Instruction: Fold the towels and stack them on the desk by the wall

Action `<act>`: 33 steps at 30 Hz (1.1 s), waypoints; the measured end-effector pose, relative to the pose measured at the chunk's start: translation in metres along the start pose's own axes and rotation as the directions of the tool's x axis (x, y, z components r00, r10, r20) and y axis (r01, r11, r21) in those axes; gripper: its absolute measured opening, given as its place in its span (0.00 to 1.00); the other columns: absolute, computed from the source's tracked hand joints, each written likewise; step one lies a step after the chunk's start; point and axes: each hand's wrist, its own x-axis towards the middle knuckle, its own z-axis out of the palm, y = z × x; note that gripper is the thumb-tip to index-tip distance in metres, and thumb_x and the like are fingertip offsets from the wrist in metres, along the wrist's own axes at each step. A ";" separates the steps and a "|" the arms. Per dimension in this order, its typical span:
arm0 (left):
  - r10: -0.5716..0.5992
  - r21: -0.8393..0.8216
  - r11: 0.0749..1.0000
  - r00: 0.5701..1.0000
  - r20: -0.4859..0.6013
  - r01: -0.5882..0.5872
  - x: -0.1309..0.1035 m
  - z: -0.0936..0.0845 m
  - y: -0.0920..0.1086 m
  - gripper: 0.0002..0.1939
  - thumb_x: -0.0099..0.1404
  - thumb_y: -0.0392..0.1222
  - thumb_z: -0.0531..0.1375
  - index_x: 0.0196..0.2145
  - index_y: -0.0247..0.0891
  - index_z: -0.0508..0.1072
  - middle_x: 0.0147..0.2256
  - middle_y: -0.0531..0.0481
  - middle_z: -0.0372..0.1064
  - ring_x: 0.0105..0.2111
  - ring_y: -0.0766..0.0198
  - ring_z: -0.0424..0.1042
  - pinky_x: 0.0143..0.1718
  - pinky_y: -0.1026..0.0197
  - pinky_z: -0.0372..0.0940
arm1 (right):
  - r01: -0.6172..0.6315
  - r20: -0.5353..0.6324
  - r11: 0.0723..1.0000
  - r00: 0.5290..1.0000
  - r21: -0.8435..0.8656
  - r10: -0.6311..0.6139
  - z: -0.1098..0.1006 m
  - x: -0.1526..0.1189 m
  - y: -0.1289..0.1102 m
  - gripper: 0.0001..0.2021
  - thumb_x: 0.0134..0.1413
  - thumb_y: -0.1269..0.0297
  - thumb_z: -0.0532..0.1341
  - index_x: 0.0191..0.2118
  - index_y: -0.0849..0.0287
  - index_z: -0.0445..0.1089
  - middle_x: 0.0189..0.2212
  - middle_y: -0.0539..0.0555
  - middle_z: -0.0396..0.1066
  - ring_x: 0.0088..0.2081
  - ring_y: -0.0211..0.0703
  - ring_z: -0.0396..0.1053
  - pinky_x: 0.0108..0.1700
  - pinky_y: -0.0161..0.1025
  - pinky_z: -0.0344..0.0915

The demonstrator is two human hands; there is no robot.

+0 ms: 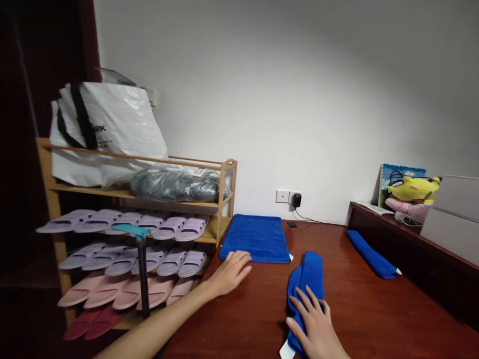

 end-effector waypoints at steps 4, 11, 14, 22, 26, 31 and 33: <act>0.139 -0.132 0.984 0.973 0.183 -0.116 -0.008 -0.010 0.074 0.18 0.71 0.47 0.46 0.51 0.39 0.67 0.46 0.42 0.69 0.46 0.52 0.66 0.51 0.47 0.54 | 0.167 0.107 0.986 0.980 0.024 -0.168 -0.011 -0.015 -0.031 0.28 0.58 0.40 0.44 0.62 0.39 0.51 0.63 0.47 0.47 0.64 0.56 0.43 0.60 0.64 0.46; 0.144 -0.332 0.943 0.896 0.419 0.004 -0.033 -0.001 0.120 0.29 0.70 0.52 0.46 0.64 0.35 0.54 0.63 0.36 0.47 0.63 0.46 0.45 0.59 0.36 0.42 | 0.136 -0.066 0.967 0.990 0.214 -0.124 -0.019 0.003 -0.011 0.24 0.61 0.45 0.43 0.54 0.47 0.65 0.52 0.54 0.65 0.56 0.49 0.58 0.60 0.55 0.49; 0.122 -0.356 0.933 0.895 0.429 0.044 -0.038 -0.001 0.119 0.29 0.69 0.52 0.47 0.64 0.37 0.53 0.64 0.38 0.44 0.64 0.48 0.43 0.59 0.35 0.39 | 0.148 0.018 0.984 0.988 0.100 -0.150 -0.022 0.017 -0.010 0.25 0.55 0.41 0.51 0.52 0.47 0.67 0.50 0.55 0.64 0.55 0.53 0.57 0.59 0.58 0.49; 0.093 -0.373 0.925 0.913 0.396 0.067 -0.052 -0.006 0.115 0.30 0.67 0.54 0.51 0.64 0.46 0.52 0.64 0.41 0.45 0.63 0.48 0.45 0.59 0.33 0.39 | -0.001 -0.010 0.999 1.000 -0.039 0.000 -0.037 0.017 0.052 0.19 0.47 0.66 0.53 0.47 0.52 0.67 0.46 0.54 0.67 0.44 0.48 0.68 0.46 0.44 0.62; 0.077 -0.355 0.931 0.901 0.428 0.089 -0.068 -0.012 0.105 0.31 0.67 0.56 0.51 0.64 0.45 0.53 0.64 0.39 0.45 0.63 0.45 0.47 0.58 0.33 0.41 | -0.067 -0.049 0.993 0.996 0.100 0.073 -0.034 -0.004 0.122 0.18 0.54 0.60 0.49 0.47 0.57 0.66 0.34 0.53 0.72 0.35 0.43 0.70 0.38 0.37 0.64; 0.079 -0.319 0.944 0.889 0.452 0.078 -0.078 -0.037 0.102 0.28 0.66 0.60 0.50 0.59 0.44 0.62 0.58 0.37 0.58 0.58 0.41 0.56 0.57 0.34 0.45 | -0.076 -0.256 0.988 0.961 0.133 0.108 -0.040 -0.027 0.114 0.22 0.57 0.50 0.50 0.51 0.56 0.66 0.40 0.55 0.72 0.37 0.42 0.70 0.40 0.37 0.66; 0.014 -0.306 0.946 0.928 0.372 0.109 -0.068 -0.045 0.102 0.22 0.68 0.57 0.49 0.53 0.45 0.68 0.50 0.41 0.67 0.53 0.46 0.62 0.57 0.38 0.46 | 0.025 -0.291 0.996 0.957 0.084 0.000 -0.042 -0.027 0.080 0.21 0.57 0.49 0.51 0.52 0.52 0.66 0.49 0.54 0.68 0.46 0.43 0.68 0.49 0.37 0.65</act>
